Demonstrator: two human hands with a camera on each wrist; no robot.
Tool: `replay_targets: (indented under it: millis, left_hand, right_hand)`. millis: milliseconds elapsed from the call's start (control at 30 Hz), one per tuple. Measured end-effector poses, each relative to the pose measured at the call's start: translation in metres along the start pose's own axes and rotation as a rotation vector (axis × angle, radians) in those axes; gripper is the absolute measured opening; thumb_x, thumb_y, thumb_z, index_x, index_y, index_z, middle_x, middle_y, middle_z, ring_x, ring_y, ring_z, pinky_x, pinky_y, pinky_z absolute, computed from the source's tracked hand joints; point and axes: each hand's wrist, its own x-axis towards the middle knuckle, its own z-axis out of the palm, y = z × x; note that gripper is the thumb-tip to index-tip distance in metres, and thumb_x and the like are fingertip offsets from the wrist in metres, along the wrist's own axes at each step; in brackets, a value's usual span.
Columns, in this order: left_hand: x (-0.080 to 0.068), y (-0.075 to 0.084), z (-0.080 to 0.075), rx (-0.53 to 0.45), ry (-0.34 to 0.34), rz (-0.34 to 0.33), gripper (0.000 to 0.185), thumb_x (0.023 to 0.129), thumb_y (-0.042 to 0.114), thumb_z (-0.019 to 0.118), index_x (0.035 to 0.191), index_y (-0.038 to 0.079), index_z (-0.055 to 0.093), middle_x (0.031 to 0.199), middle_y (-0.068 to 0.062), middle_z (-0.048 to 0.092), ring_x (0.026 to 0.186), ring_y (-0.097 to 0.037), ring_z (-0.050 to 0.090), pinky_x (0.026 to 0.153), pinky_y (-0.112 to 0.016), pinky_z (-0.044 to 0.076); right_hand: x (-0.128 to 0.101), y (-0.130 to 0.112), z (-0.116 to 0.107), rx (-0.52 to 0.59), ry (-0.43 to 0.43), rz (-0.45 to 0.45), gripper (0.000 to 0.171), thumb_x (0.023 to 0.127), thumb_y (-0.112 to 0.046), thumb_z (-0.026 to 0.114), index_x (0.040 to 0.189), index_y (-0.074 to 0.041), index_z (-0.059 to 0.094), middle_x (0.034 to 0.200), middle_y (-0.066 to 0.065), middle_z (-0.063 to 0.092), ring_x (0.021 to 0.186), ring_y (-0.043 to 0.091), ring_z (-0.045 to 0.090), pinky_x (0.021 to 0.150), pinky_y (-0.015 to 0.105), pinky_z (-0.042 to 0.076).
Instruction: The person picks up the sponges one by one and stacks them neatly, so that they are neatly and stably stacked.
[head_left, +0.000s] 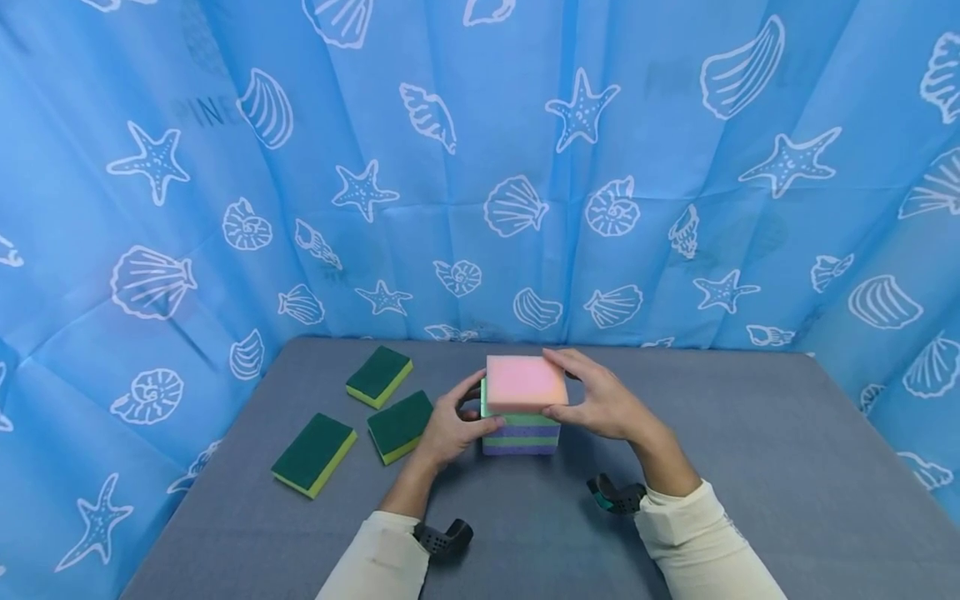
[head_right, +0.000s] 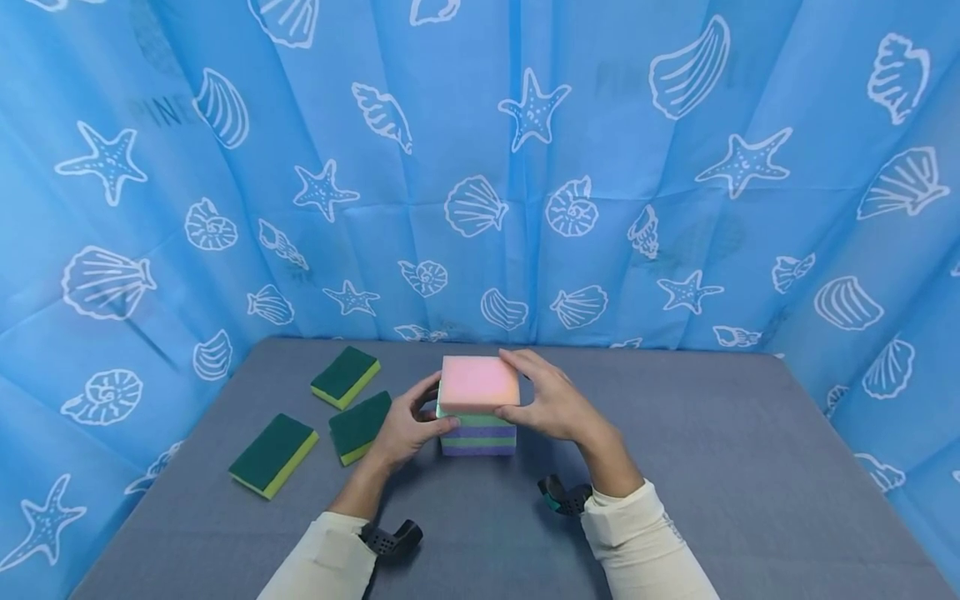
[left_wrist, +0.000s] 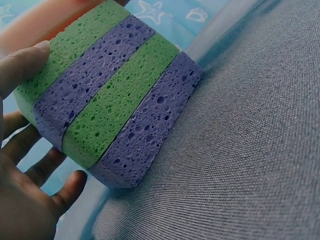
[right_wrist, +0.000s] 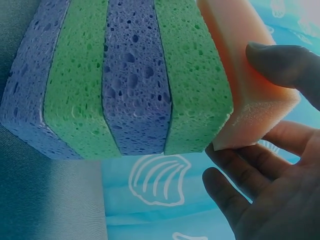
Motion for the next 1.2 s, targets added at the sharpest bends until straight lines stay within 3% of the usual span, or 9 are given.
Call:
replay_targets:
  millis: [1200]
  left_hand:
    - [0.0002, 0.0014, -0.0033, -0.014, -0.038, 0.018, 0.074, 0.084, 0.004, 0.071, 0.148, -0.002, 0.034, 0.139, -0.025, 0.044, 0.125, -0.04, 0.04, 0.097, -0.06, 0.036]
  right_hand:
    - [0.0013, 0.0043, 0.0059, 0.046, -0.032, 0.014, 0.078, 0.083, -0.024, 0.078, 0.145, 0.004, 0.04, 0.139, 0.019, 0.046, 0.121, 0.035, 0.047, 0.095, 0.058, 0.04]
